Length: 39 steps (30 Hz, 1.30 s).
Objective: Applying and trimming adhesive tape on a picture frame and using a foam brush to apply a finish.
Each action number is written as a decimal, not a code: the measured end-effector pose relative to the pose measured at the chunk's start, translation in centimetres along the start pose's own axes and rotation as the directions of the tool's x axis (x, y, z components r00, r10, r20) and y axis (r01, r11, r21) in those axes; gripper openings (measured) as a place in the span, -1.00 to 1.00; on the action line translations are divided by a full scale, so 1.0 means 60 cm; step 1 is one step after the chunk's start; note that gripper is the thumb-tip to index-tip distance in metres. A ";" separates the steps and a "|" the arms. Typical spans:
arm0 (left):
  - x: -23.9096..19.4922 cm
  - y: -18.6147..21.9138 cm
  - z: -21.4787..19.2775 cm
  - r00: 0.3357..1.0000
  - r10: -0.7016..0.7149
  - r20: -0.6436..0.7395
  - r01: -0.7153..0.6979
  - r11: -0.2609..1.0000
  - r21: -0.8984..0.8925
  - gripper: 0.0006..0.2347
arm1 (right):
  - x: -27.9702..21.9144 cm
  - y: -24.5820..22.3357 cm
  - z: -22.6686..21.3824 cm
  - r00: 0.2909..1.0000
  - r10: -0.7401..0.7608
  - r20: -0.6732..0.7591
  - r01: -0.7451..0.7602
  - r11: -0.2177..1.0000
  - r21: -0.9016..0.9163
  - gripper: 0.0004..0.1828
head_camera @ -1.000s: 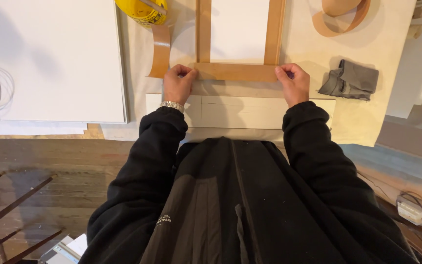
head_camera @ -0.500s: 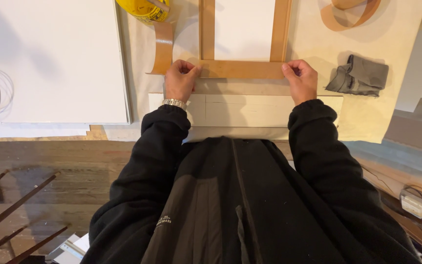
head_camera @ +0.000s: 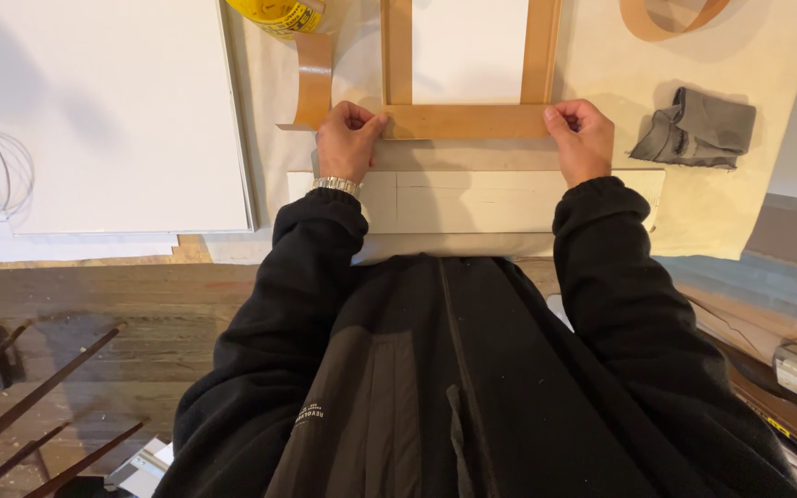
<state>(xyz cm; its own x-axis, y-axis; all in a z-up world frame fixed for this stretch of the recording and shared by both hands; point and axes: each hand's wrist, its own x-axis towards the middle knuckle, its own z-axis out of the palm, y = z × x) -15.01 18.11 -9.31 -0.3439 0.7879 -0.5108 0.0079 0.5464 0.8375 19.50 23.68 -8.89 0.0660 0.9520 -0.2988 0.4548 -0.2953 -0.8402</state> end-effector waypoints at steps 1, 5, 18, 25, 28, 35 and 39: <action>-0.001 0.002 -0.001 1.000 -0.004 0.005 0.004 1.000 -0.004 -0.77 | -0.001 -0.002 0.001 1.000 0.006 -0.005 -0.006 1.000 -0.004 -0.80; 0.005 -0.011 0.000 1.000 0.009 0.008 -0.008 1.000 -0.020 -0.77 | -0.001 -0.008 0.003 0.999 0.031 -0.007 -0.031 0.999 -0.026 -0.81; 0.006 -0.009 -0.001 1.000 0.010 0.006 -0.010 1.000 -0.002 -0.76 | -0.001 -0.007 0.003 1.000 0.019 -0.001 -0.019 1.000 -0.012 -0.82; 0.004 -0.005 -0.002 1.000 0.011 0.013 -0.011 1.000 -0.011 -0.76 | 0.000 -0.007 0.002 0.999 0.031 -0.010 -0.031 0.999 -0.025 -0.82; 0.002 0.000 -0.002 1.000 0.005 0.013 -0.005 1.000 0.002 -0.76 | -0.002 -0.005 -0.001 1.000 0.023 -0.007 -0.023 1.000 -0.016 -0.82; 0.002 -0.002 -0.001 1.000 0.018 0.005 -0.018 1.000 0.021 -0.75 | -0.005 0.002 -0.003 1.000 -0.003 -0.003 0.003 1.000 -0.003 -0.85; 0.006 -0.008 0.001 1.000 0.023 0.009 -0.024 0.999 0.023 -0.76 | 0.003 0.019 -0.002 0.999 -0.042 -0.008 0.042 0.999 0.033 -0.86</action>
<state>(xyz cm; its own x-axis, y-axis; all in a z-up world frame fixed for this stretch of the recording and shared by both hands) -15.11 18.13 -9.92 -0.3347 0.8032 -0.4928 0.0376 0.5339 0.8447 20.13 23.50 -9.83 0.0543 0.9641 -0.2598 0.4273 -0.2576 -0.8666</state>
